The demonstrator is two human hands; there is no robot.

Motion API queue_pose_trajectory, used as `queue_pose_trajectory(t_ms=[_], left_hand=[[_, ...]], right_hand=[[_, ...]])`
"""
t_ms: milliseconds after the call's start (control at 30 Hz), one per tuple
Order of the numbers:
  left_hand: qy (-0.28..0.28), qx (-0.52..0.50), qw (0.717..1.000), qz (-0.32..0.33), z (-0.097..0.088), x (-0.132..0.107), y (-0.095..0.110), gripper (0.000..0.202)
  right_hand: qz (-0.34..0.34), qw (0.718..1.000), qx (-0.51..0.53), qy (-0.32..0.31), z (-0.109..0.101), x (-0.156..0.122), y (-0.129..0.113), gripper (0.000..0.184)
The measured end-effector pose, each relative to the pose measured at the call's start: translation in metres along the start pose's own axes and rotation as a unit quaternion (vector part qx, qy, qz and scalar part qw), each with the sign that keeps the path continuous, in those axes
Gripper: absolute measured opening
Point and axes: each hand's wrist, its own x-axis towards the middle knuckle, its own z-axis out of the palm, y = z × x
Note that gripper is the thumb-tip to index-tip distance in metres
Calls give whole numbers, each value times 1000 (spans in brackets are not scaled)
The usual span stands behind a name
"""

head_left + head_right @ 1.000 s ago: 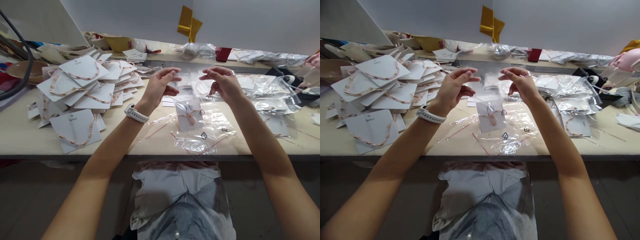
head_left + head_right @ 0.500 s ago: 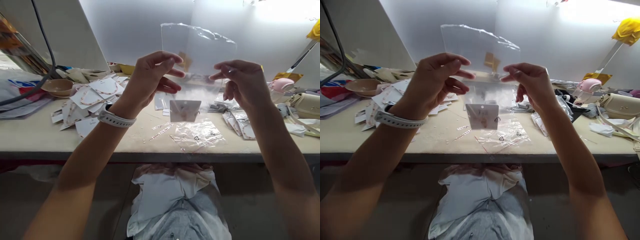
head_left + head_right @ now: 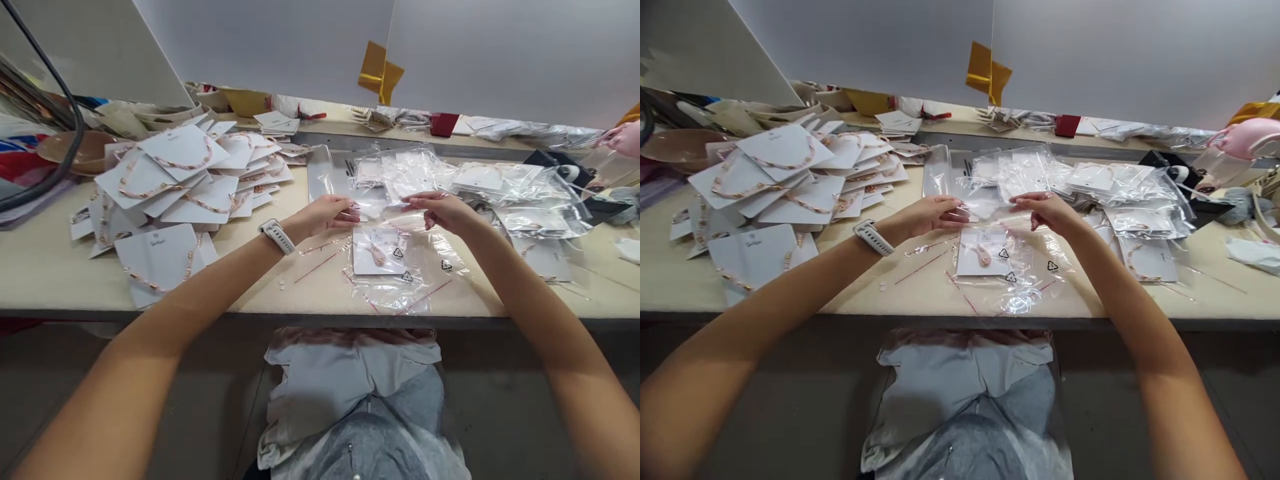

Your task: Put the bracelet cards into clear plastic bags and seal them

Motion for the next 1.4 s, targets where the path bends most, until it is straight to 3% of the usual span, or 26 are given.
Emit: queue_pose_trajectory(t_ms=[100,233,467,733,900,1067,1267,1400], left_hand=[[-18,-11,1000,-6,-9,12,-5,15],[-29,-30,999,11,-12,24,-1,28],[28,-25,996,76,8,30,20,15],[39,-32,994,99,16,29,28,23],[-6,-42,988,148,8,20,20,23],[-53,-28,981,185,3,3,8,30],[-95,134,968,189,-4,-19,-2,21],[-145,198,952,181,-7,-25,-3,24]], right_hand=[[4,1000,1,7,-10,6,-2,15],[0,1000,17,4,-12,7,-9,21],[-39,997,34,49,-2,10,-17,15],[-90,993,39,61,1,5,-20,15],[-130,989,61,38,4,-7,-12,20],[-205,976,64,-48,2,-23,7,24],[-245,961,-119,-53,-8,-44,29,19],[-278,936,-175,-122,-11,-56,35,17]])
